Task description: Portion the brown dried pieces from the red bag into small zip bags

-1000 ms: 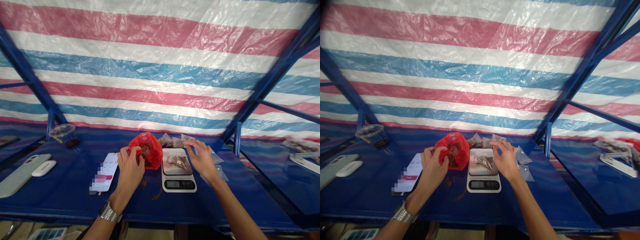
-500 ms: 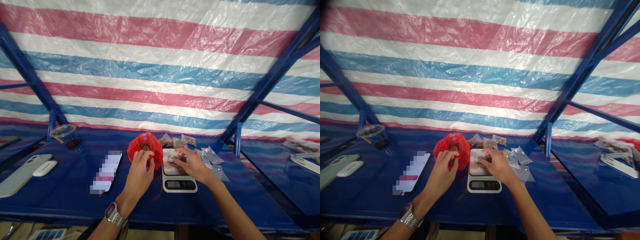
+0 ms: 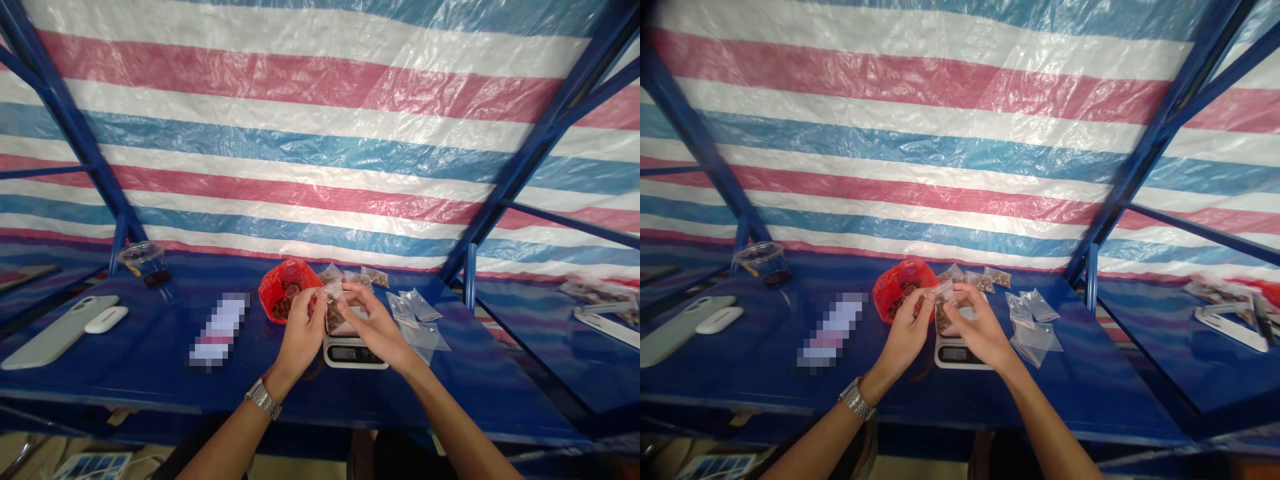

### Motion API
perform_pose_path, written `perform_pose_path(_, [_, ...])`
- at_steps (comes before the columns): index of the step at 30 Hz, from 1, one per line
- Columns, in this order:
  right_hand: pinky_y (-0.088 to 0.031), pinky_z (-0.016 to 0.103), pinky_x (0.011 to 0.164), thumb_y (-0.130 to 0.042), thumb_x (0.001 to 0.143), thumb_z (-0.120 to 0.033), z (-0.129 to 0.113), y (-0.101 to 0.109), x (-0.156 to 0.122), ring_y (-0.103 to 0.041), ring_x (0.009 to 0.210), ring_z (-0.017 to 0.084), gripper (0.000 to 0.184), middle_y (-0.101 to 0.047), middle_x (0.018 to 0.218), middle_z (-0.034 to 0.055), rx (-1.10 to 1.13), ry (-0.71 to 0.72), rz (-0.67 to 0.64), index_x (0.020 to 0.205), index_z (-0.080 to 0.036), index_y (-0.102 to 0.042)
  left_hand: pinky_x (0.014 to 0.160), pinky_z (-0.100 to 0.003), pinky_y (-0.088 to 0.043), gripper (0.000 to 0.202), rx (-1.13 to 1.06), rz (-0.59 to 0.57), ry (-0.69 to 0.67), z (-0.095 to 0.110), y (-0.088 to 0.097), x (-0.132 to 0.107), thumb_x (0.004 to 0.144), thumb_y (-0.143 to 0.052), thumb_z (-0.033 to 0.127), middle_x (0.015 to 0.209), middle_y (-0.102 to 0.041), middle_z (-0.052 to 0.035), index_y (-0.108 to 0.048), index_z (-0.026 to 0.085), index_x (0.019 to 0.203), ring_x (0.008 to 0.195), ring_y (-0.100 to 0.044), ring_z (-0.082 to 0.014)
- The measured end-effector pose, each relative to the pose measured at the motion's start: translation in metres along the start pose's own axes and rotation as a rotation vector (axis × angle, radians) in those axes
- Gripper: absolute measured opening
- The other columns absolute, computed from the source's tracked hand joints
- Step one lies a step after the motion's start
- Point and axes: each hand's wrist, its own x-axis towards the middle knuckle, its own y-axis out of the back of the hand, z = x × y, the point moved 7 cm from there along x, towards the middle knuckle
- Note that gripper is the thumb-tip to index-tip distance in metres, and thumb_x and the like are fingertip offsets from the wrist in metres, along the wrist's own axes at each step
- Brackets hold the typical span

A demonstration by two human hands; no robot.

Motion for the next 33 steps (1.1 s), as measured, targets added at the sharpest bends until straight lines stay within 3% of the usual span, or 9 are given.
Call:
perform_pose_path(2, [-0.062, 0.038, 0.070, -0.065, 0.087, -0.056, 0.007, 0.003, 0.001, -0.067, 0.098, 0.025, 0.041, -0.070, 0.103, 0.0052, 0.095, -0.050, 0.011, 0.114, -0.026, -0.063, 0.097, -0.035, -0.046, 0.030, 0.061, -0.005, -0.058, 0.004, 0.000, 0.000, 0.103, -0.045, 0.040, 0.107, -0.071, -0.0082, -0.066, 0.019, 0.105, 0.103, -0.063, -0.0214])
perform_pose_path(4, [-0.060, 0.037, 0.074, -0.065, 0.087, -0.058, 0.012, 0.006, 0.002, -0.066, 0.092, 0.023, 0.039, -0.070, 0.099, 0.0053, 0.097, -0.058, 0.024, 0.103, -0.023, -0.067, 0.096, -0.035, -0.045, 0.028, 0.098, -0.021, -0.111, 0.007, -0.002, 0.000, 0.103, -0.045, 0.038, 0.104, -0.070, -0.0075, -0.066, 0.019, 0.102, 0.102, -0.062, -0.0214])
perform_pose_path(8, [-0.054, 0.036, 0.080, -0.059, 0.090, -0.060, 0.020, 0.011, 0.005, -0.064, 0.088, 0.023, 0.041, -0.070, 0.090, 0.0057, -0.039, 0.011, 0.023, 0.093, -0.020, -0.070, 0.095, -0.036, -0.045, 0.027, 0.121, -0.034, -0.143, 0.006, -0.006, -0.001, 0.104, -0.044, 0.035, 0.103, -0.070, -0.0080, -0.065, 0.019, 0.102, 0.100, -0.062, -0.0222])
perform_pose_path(12, [-0.049, 0.037, 0.080, -0.049, 0.096, -0.052, 0.020, 0.013, 0.008, -0.062, 0.084, 0.024, 0.037, -0.068, 0.085, 0.0065, -0.256, 0.141, 0.043, 0.090, -0.020, -0.067, 0.096, -0.037, -0.045, 0.028, 0.130, -0.078, -0.171, 0.004, -0.012, -0.002, 0.104, -0.044, 0.035, 0.102, -0.070, -0.0086, -0.066, 0.018, 0.100, 0.101, -0.062, -0.0231])
perform_pose_path(16, [-0.048, 0.036, 0.081, -0.049, 0.098, -0.047, 0.013, 0.011, 0.007, -0.063, 0.087, 0.023, 0.032, -0.072, 0.093, 0.0078, -0.302, 0.202, 0.094, 0.095, -0.020, -0.066, 0.094, -0.036, -0.046, 0.029, 0.089, -0.079, -0.135, 0.000, -0.009, -0.002, 0.104, -0.044, 0.037, 0.104, -0.070, -0.0093, -0.066, 0.018, 0.103, 0.100, -0.065, -0.0228])
perform_pose_path(20, [-0.048, 0.035, 0.086, -0.056, 0.097, -0.045, 0.007, 0.001, 0.005, -0.066, 0.088, 0.022, 0.028, -0.075, 0.097, 0.0063, -0.279, 0.232, 0.059, 0.102, -0.021, -0.070, 0.092, -0.035, -0.049, 0.031, 0.057, -0.067, -0.099, -0.006, -0.002, -0.001, 0.103, -0.044, 0.039, 0.104, -0.072, -0.0097, -0.066, 0.018, 0.102, 0.098, -0.067, -0.0230])
perform_pose_path(25, [-0.048, 0.038, 0.090, -0.051, 0.099, -0.042, 0.005, -0.004, 0.005, -0.068, 0.096, 0.025, 0.031, -0.076, 0.099, 0.0090, -0.387, 0.262, 0.054, 0.103, -0.020, -0.073, 0.091, -0.034, -0.049, 0.027, 0.054, -0.081, -0.088, -0.009, 0.003, -0.002, 0.101, -0.049, 0.039, 0.106, -0.073, -0.0091, -0.067, 0.019, 0.104, 0.099, -0.069, -0.0230])
perform_pose_path(33, [-0.052, 0.033, 0.078, -0.055, 0.097, -0.046, 0.005, -0.009, 0.006, -0.067, 0.086, 0.021, 0.033, -0.076, 0.100, 0.0077, -0.276, 0.218, 0.018, 0.107, -0.019, -0.072, 0.085, -0.033, -0.051, 0.026, 0.046, -0.046, -0.075, -0.010, 0.010, 0.001, 0.100, -0.050, 0.038, 0.097, -0.074, -0.0075, -0.067, 0.018, 0.100, 0.091, -0.070, -0.0221])
